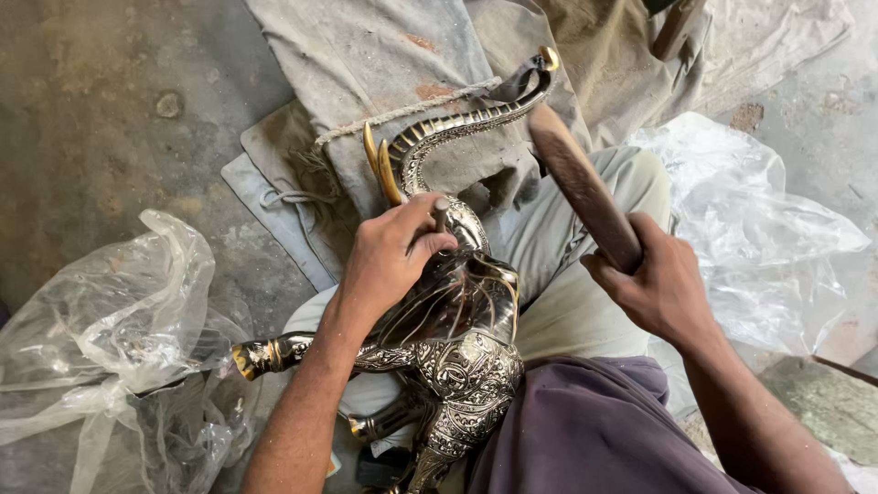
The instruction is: The person uses a wooden mallet to repeatedly strike the head and neck area of a silver and gold metal sculpture. They hold the sculpture steady with one hand while hammering with the other, occasionally adjusting the position of the piece.
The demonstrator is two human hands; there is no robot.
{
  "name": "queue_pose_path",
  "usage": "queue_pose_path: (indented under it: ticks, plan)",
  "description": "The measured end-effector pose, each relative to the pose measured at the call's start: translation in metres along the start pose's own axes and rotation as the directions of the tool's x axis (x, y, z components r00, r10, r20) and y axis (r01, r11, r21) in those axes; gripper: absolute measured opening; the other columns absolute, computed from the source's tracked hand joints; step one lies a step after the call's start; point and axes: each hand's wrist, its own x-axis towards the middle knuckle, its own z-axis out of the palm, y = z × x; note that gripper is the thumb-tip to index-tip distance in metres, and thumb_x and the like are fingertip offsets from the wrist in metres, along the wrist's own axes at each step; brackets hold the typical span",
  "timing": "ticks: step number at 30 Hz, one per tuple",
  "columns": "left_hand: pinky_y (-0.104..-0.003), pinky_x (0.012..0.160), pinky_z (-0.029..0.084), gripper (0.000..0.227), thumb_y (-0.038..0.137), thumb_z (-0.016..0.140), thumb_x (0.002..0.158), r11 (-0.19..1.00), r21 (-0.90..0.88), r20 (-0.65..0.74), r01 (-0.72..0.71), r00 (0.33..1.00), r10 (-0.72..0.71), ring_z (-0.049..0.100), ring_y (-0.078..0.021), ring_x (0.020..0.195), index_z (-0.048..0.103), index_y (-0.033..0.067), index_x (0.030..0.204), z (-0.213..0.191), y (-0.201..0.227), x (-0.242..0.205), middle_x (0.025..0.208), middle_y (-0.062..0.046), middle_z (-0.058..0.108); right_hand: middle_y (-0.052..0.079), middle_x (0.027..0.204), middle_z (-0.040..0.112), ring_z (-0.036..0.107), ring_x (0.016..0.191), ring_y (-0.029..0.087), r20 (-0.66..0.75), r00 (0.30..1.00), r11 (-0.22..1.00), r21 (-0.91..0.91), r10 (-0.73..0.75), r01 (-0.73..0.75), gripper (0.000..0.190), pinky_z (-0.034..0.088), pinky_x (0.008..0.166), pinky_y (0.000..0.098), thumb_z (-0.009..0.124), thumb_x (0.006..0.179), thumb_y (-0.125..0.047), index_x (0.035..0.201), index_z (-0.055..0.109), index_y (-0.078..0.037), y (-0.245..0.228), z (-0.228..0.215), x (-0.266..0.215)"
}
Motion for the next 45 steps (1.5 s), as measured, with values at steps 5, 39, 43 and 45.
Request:
queue_pose_path:
  ticks: [5, 39, 43, 45]
  plan:
    - [-0.038, 0.069, 0.059, 0.048, 0.028, 0.079, 0.09, 0.976, 0.151, 0.054, -0.16, 0.987, 0.154, 0.076, -0.0284, 0.085, 0.062, 0.0022, 0.127, -0.003, 0.003, 0.01, 0.098, -0.016, 0.074, 0.015, 0.084, 0.072, 0.07, 0.07, 0.025, 0.003, 1.0, 1.0, -0.011, -0.005, 0.005, 0.047, 0.054, 0.063, 0.0408, 0.081, 0.08, -0.034, 0.112, 0.064, -0.003, 0.023, 0.002, 0.002]
    - [-0.037, 0.071, 0.06, 0.033, -0.008, 0.07, 0.084, 0.966, 0.147, 0.177, -0.213, 0.966, 0.187, 0.075, -0.0288, 0.084, 0.065, -0.0007, 0.115, -0.007, 0.0, -0.004, 0.095, -0.015, 0.07, 0.017, 0.09, 0.068, 0.068, 0.08, 0.034, -0.2, 0.96, 0.973, 0.084, -0.194, 0.214, 0.043, 0.053, 0.071, 0.0452, 0.082, 0.083, -0.024, 0.111, 0.056, -0.006, 0.007, 0.044, -0.017]
    - [-0.036, 0.072, 0.062, 0.034, -0.012, 0.063, 0.083, 0.982, 0.094, 0.215, -0.164, 0.966, 0.141, 0.077, -0.0269, 0.087, 0.064, -0.0003, 0.116, -0.008, -0.003, -0.005, 0.097, -0.015, 0.07, 0.014, 0.089, 0.069, 0.069, 0.079, 0.032, -0.224, 0.962, 0.975, 0.121, -0.156, 0.186, 0.044, 0.053, 0.07, 0.0451, 0.081, 0.082, -0.025, 0.112, 0.055, -0.006, 0.007, 0.049, -0.016]
    - [-0.038, 0.072, 0.061, 0.032, -0.01, 0.065, 0.083, 0.97, 0.136, 0.22, -0.201, 0.961, 0.168, 0.076, -0.0287, 0.087, 0.066, 0.0029, 0.112, -0.008, -0.004, -0.007, 0.096, -0.015, 0.07, 0.013, 0.09, 0.068, 0.068, 0.08, 0.031, -0.187, 0.971, 0.974, 0.139, -0.15, 0.178, 0.042, 0.054, 0.072, 0.0449, 0.081, 0.084, -0.025, 0.11, 0.054, -0.007, 0.01, 0.052, -0.016]
